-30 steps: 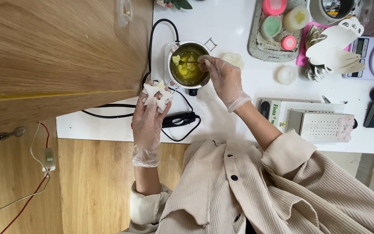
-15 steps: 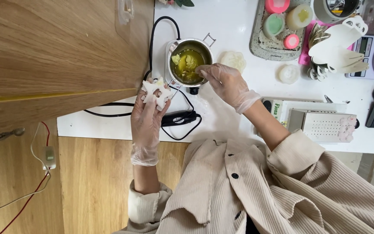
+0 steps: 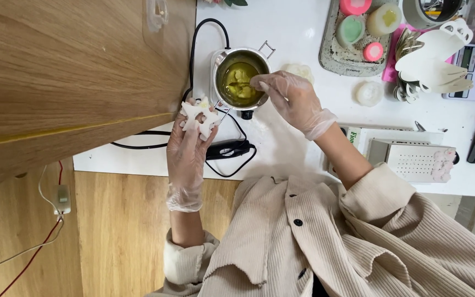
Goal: The person prepares wax melt pieces by trimming them with scissors, placing them into a small clear plastic bag, and then inserting the bag into a green decorative cardboard box.
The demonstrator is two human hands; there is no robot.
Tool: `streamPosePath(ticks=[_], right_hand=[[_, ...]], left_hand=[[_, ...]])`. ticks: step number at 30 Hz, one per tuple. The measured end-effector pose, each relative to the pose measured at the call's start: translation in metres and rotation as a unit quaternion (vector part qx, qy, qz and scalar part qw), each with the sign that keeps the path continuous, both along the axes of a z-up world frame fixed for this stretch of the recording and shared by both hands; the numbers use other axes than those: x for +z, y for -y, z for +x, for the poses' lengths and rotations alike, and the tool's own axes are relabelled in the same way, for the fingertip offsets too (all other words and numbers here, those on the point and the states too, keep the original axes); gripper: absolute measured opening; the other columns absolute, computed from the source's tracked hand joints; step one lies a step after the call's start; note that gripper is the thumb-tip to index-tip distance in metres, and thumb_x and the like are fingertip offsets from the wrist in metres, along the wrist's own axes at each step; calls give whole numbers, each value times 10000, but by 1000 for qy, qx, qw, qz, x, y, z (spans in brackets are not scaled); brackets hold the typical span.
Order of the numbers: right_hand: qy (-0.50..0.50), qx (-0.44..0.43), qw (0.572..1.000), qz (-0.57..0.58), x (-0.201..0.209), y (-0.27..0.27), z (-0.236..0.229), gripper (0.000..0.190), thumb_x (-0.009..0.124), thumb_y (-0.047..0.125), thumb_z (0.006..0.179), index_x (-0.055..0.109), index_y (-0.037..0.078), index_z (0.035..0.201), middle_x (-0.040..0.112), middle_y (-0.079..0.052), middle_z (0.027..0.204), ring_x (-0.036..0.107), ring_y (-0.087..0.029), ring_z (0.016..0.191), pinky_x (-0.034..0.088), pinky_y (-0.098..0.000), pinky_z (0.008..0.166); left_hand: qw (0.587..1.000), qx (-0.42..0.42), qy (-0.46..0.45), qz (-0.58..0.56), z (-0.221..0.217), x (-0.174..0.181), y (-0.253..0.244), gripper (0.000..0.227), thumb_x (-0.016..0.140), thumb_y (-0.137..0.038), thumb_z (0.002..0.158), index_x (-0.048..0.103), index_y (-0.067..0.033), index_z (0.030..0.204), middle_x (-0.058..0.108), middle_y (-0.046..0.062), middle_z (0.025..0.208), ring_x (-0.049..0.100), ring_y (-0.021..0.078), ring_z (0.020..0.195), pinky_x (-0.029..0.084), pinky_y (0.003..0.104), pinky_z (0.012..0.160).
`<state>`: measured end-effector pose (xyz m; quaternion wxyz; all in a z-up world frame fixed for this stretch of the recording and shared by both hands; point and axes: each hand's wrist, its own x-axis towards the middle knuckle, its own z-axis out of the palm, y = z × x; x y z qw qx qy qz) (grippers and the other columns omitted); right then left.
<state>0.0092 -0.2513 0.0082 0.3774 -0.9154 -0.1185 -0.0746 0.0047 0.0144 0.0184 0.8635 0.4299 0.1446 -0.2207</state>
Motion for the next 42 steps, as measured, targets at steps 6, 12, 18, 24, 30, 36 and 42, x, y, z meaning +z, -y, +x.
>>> streamPosePath(ticks=[6, 12, 18, 24, 30, 36, 42], right_hand=[[-11, -24, 998, -57, 5, 2, -4, 153, 684, 59, 1022, 747, 25, 1157, 706, -132, 873, 673, -251, 756, 560, -367, 713], [5, -83, 996, -29, -7, 1, -10, 120, 661, 38, 1048, 715, 15, 1153, 727, -141, 975, 691, -237, 818, 572, -351, 740], [29, -143, 989, -27, 0, -4, -11, 55, 647, 16, 1046, 702, 8, 1044, 715, -116, 877, 703, -247, 805, 567, -353, 729], [31, -104, 993, -42, -17, -2, -9, 56, 656, 22, 1053, 709, 9, 1067, 727, -126, 926, 720, -223, 791, 566, -333, 722], [-80, -209, 973, 61, -16, -6, -9, 147, 609, 89, 1075, 713, 13, 1146, 750, -110, 986, 746, -151, 838, 595, -300, 749], [-116, -296, 945, 76, -21, 2, -24, 415, 675, 158, 1033, 566, -18, 1392, 660, -109, 922, 629, -161, 792, 546, -307, 776], [-102, -308, 944, 66, -20, 8, -40, 408, 684, 158, 1038, 558, -17, 1384, 621, -92, 917, 600, -164, 785, 536, -311, 762]], left_hand=[[1000, 4, -2, 0, -3, -2, 0, 439, 458, -76, 1077, 429, -36, 1513, 580, 129, 1408, 579, 196, 1309, 544, 393, 1105], [1000, -7, 8, 8, -1, 1, 1, 429, 452, -81, 1076, 443, -32, 1503, 609, 153, 1390, 600, 196, 1297, 548, 382, 1102], [1000, -1, 9, -11, -4, -10, -3, 422, 463, -66, 1082, 439, -28, 1502, 573, 125, 1407, 581, 178, 1302, 540, 403, 1121], [1000, 3, -4, -19, -4, -1, 2, 424, 445, -94, 1088, 437, -21, 1506, 600, 155, 1394, 603, 208, 1284, 542, 399, 1104], [999, -22, 4, -31, -5, -1, 5, 408, 459, -110, 1097, 450, -40, 1499, 599, 140, 1390, 602, 203, 1286, 553, 386, 1113], [998, -60, 1, -21, -9, 7, 23, 412, 454, -130, 1097, 451, -51, 1501, 623, 143, 1369, 621, 193, 1242, 565, 372, 1058], [996, -63, 44, 41, -22, 4, 39, 467, 498, -115, 1070, 432, -28, 1525, 598, 135, 1392, 636, 192, 1244, 588, 373, 1050]])
